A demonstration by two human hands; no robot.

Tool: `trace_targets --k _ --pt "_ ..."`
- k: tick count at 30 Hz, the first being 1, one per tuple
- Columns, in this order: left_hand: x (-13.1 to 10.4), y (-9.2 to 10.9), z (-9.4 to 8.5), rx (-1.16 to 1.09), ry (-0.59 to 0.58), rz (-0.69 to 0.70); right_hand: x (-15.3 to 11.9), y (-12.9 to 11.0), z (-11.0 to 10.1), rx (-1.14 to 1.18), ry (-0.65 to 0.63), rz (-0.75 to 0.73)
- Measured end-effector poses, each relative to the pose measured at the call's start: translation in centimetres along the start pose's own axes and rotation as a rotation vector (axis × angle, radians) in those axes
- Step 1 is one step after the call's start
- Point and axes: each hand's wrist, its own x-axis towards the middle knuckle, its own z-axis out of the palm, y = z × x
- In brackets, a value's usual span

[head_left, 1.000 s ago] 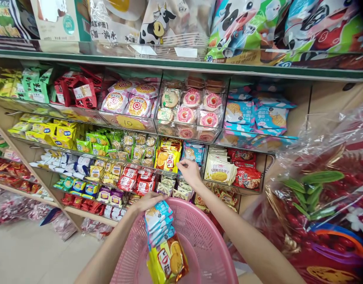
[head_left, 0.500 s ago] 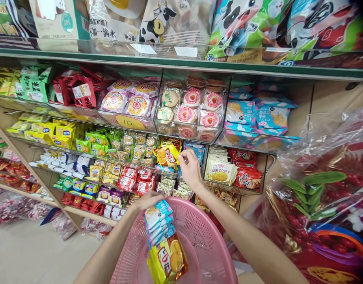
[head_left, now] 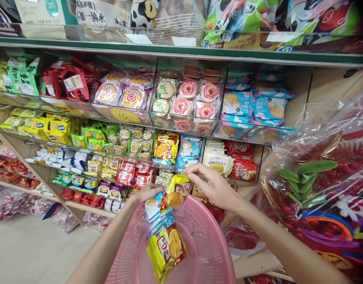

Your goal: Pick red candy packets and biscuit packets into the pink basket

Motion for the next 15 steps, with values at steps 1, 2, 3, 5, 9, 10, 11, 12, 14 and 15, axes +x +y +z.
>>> trace_targets --k 1,2,3,5,9,10,11,12,14,15 --pt "0.0 0.0 0.1 0.006 -0.014 0.006 -0.7 0.2 0.0 0.021 -0.051 0.029" --pt "-0.1 0.1 0.1 0.012 -0.026 0.009 -1.4 0.3 0.1 0.040 -0.093 0.055" --pt "-0.1 0.2 0.2 0.019 -0.032 0.009 -1.9 0.5 0.1 0.054 -0.129 0.077" --pt "-0.2 0.4 0.4 0.030 -0.030 0.004 -2.9 0.9 0.2 0.074 -0.189 0.107" --pt "-0.4 0.8 0.7 0.039 -0.033 -0.005 -3.9 1.7 0.3 0.168 -0.268 0.185" --pt "-0.5 0.9 0.8 0.037 -0.040 -0.011 -4.2 2.1 0.4 0.225 -0.263 0.218" --pt "-0.6 1.0 0.8 0.035 -0.045 -0.016 -4.4 2.5 0.6 0.289 -0.246 0.256" --pt "-0.7 1.1 0.8 0.035 -0.047 -0.019 -4.7 2.9 0.9 0.357 -0.220 0.298" --pt "-0.9 1.3 0.9 0.047 -0.045 -0.006 -5.5 4.0 2.0 0.495 -0.177 0.409" --pt "-1.0 1.5 1.0 0.056 -0.042 0.003 -6.0 4.6 2.6 0.560 -0.170 0.479"
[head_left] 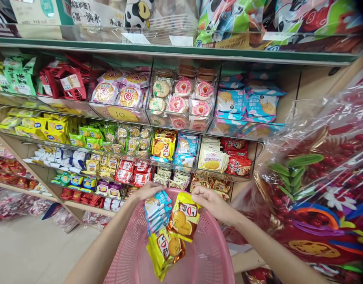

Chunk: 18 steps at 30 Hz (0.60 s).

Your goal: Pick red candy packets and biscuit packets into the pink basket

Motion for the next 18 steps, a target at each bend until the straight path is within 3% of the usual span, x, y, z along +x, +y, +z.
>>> trace_targets --k 4,8,13,18 --pt "-0.3 0.7 0.3 0.018 0.013 -0.006 -0.2 4.0 1.6 0.219 -0.040 0.272" --pt "-0.5 1.0 0.5 0.017 0.016 -0.007 -0.4 6.7 2.8 0.297 -0.098 0.465" --pt "-0.5 0.7 0.6 0.011 0.008 0.001 -0.6 7.7 3.0 0.200 -0.097 0.576" --pt "-0.3 0.6 0.7 0.006 -0.003 -0.005 -0.4 7.7 3.3 0.228 -0.073 0.597"
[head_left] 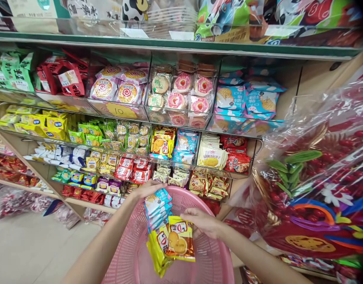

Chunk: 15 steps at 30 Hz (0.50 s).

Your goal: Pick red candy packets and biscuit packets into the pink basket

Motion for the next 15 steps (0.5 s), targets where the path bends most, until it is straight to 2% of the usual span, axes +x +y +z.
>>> trace_targets --k 7,12,15 --pt "0.1 -0.2 0.0 -0.008 -0.003 -0.016 -0.9 -0.1 1.0 0.246 0.040 0.004" --pt "0.2 -0.1 0.1 -0.033 0.000 -0.028 -0.6 1.2 1.6 0.427 -0.065 -0.156" --pt "0.3 0.0 0.2 -0.059 -0.008 -0.021 -0.3 1.7 1.4 0.474 -0.061 -0.178"
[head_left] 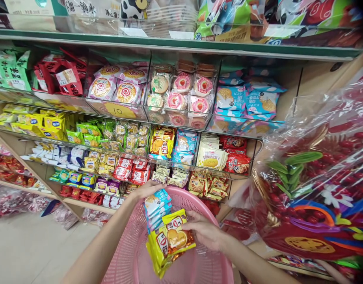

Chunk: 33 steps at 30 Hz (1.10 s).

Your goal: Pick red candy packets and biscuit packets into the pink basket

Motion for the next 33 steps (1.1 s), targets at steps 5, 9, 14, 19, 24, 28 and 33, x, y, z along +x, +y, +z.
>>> trace_targets --k 5,9,14,19,24,28,33 --pt "0.1 -0.2 0.0 -0.028 0.005 0.012 -1.1 -2.1 -0.3 -0.071 -0.022 -0.028" --pt "0.3 -0.2 0.1 -0.026 0.005 0.012 -1.4 -4.7 0.2 -0.267 -0.196 0.033" --pt "0.8 -0.3 0.3 0.041 0.001 0.041 1.1 -6.0 1.9 -0.647 -0.347 0.079" --pt "0.6 -0.5 0.2 0.034 0.023 0.045 3.7 -5.7 3.5 -0.854 -0.563 0.070" --pt "0.2 -0.7 0.0 0.045 0.030 0.064 5.2 -5.4 4.2 -1.223 -0.657 0.079" --pt "-0.1 -0.6 -0.1 0.061 0.031 0.050 5.0 -5.2 4.5 -1.534 -0.594 -0.145" --pt "-0.4 -0.3 0.0 0.062 0.047 0.033 3.1 -4.2 4.7 -1.615 -0.405 -0.365"
